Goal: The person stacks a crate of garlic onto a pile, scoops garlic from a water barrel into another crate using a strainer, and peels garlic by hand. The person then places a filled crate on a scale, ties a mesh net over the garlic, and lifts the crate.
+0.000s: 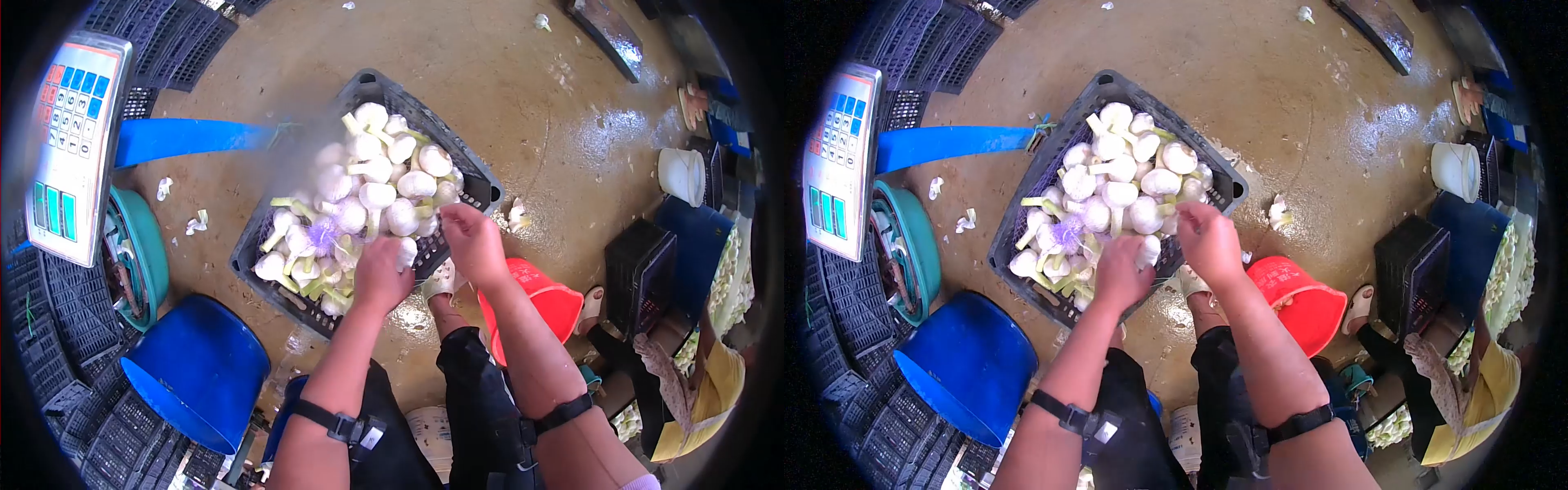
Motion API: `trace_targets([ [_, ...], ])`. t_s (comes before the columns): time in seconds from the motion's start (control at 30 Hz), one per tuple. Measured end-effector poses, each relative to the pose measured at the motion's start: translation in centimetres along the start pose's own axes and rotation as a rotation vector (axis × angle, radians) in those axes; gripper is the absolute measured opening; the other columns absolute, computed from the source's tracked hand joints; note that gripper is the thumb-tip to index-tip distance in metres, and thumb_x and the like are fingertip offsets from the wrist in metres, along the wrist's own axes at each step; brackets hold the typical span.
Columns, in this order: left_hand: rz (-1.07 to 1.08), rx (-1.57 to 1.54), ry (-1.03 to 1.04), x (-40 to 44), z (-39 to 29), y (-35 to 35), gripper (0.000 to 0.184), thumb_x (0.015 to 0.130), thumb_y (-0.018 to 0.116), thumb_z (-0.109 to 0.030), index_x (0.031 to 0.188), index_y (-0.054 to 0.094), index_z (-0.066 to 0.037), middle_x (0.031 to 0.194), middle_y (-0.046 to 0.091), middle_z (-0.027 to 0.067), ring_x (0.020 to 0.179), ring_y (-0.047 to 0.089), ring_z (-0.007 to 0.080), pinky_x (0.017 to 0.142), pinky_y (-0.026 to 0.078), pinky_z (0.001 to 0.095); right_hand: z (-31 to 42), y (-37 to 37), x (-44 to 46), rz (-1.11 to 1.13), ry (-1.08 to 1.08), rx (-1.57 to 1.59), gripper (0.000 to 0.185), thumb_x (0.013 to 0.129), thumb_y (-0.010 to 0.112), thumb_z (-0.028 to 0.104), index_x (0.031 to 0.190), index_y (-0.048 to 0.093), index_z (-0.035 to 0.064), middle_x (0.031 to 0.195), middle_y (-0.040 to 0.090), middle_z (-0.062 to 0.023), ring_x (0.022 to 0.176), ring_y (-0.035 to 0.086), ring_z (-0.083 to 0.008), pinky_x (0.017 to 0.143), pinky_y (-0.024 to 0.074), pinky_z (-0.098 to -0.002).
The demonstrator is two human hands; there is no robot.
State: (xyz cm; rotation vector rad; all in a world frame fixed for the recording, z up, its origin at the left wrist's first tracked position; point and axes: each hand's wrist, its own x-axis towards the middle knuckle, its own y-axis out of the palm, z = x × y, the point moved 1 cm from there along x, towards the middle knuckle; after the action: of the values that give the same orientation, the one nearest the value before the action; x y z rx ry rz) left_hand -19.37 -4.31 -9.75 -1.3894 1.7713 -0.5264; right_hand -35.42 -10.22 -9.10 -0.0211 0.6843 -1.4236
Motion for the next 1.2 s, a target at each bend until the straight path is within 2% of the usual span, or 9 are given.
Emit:
trace_targets([
  [0.07, 0.023, -0.115, -0.064, 0.7, 0.8, -0.7, 0.031, 0.066, 0.065, -0.01, 0.094, 0.059, 0.0, 0.095, 0.058, 0.0154, 0.087, 0.055, 0.0306, 0.078, 0.045, 0.0385, 0.6, -0.2, 0.2, 0.028, 0.042, -0.045, 0.017, 0.078, 0.058, 0.009, 0.092, 0.065, 0.0032, 0.081, 0.064, -0.0175, 0.073, 0.064, -0.0292, 0.067, 0.0505, -0.036],
  [0.17, -0.029, -0.407, -0.25, 1.2, 1.8, -0.9, 0.025, 0.071, 0.066, -0.013, 0.091, 0.065, 0.001, 0.082, 0.064, 0.0158, 0.064, 0.061, 0.0278, 0.06, 0.048, 0.0357, 2.1, 0.8, 0.6, 0.101, -0.223, -0.304, 0.017, 0.075, 0.059, 0.011, 0.09, 0.065, 0.0055, 0.081, 0.062, -0.0138, 0.077, 0.062, -0.0275, 0.068, 0.0497, -0.0388],
  [0.27, -0.203, -0.442, -0.404, 2.1, 1.8, 0.2, 0.021, 0.075, 0.062, -0.015, 0.09, 0.065, -0.001, 0.076, 0.064, 0.0156, 0.066, 0.062, 0.0305, 0.062, 0.048, 0.0381, 2.4, 2.9, 1.5, 0.111, -0.375, -0.676, 0.014, 0.075, 0.057, 0.01, 0.087, 0.063, 0.0066, 0.084, 0.06, -0.0119, 0.08, 0.06, -0.0278, 0.069, 0.0498, -0.0383],
  [0.3, -0.192, -0.265, -0.397, 2.7, 1.1, 0.4, 0.026, 0.077, 0.064, -0.017, 0.094, 0.065, 0.001, 0.073, 0.066, 0.0157, 0.065, 0.065, 0.024, 0.062, 0.049, 0.0321, 2.3, 3.4, 2.0, 0.196, -0.345, -0.878, 0.012, 0.074, 0.055, 0.009, 0.085, 0.061, 0.0076, 0.089, 0.058, -0.0103, 0.085, 0.058, -0.0267, 0.07, 0.0495, -0.0373],
  [0.43, -0.171, 0.018, -0.487, 4.4, -0.8, 0.9, 0.022, 0.08, 0.057, -0.024, 0.084, 0.067, -0.005, 0.069, 0.063, 0.0166, 0.066, 0.062, 0.0334, 0.06, 0.048, 0.0391, 1.4, 3.8, 2.6, 0.302, -0.334, -1.072, 0.014, 0.075, 0.054, 0.012, 0.086, 0.061, 0.0083, 0.091, 0.058, -0.0087, 0.087, 0.058, -0.0239, 0.07, 0.0488, -0.0359],
  [0.8, -0.092, 0.262, -0.238, 5.1, -0.5, -0.3, 0.018, 0.078, 0.057, -0.02, 0.066, 0.061, -0.007, 0.066, 0.062, 0.0144, 0.062, 0.062, 0.0331, 0.055, 0.048, 0.0437, 0.7, 3.4, 2.5, 0.344, -0.522, -1.059, 0.011, 0.075, 0.053, 0.012, 0.082, 0.06, 0.0068, 0.087, 0.058, -0.0069, 0.085, 0.057, -0.0223, 0.07, 0.0476, -0.0338],
  [1.0, -0.164, 0.291, -0.274, 3.9, 1.7, -0.2, 0.013, 0.073, 0.058, -0.018, 0.065, 0.06, -0.008, 0.066, 0.062, 0.0135, 0.058, 0.06, 0.0316, 0.053, 0.047, 0.0428, 0.7, 1.5, 2.5, 0.408, -0.554, -1.073, 0.014, 0.074, 0.053, 0.011, 0.086, 0.059, 0.0067, 0.087, 0.056, -0.0063, 0.087, 0.056, -0.0223, 0.071, 0.0459, -0.0348],
  [1.03, -0.122, 0.385, -0.434, 4.0, 1.3, -1.5, 0.011, 0.073, 0.06, -0.017, 0.065, 0.059, -0.01, 0.064, 0.06, 0.0099, 0.056, 0.059, 0.0268, 0.052, 0.047, 0.0405, 0.3, 0.9, 2.7, 0.407, -0.586, -1.072, 0.015, 0.074, 0.053, 0.011, 0.087, 0.058, 0.0067, 0.087, 0.056, -0.0061, 0.088, 0.056, -0.0227, 0.071, 0.0454, -0.0353],
  [1.2, -0.23, 0.132, -0.38, 2.7, 1.6, -2.9, 0.013, 0.076, 0.059, -0.019, 0.068, 0.06, -0.009, 0.064, 0.059, 0.0103, 0.057, 0.058, 0.0278, 0.053, 0.046, 0.0394, -0.5, -0.2, 2.9, 0.404, -0.55, -0.898, 0.014, 0.073, 0.055, 0.01, 0.087, 0.058, 0.009, 0.088, 0.055, -0.0071, 0.09, 0.055, -0.0256, 0.075, 0.0466, -0.0371],
])
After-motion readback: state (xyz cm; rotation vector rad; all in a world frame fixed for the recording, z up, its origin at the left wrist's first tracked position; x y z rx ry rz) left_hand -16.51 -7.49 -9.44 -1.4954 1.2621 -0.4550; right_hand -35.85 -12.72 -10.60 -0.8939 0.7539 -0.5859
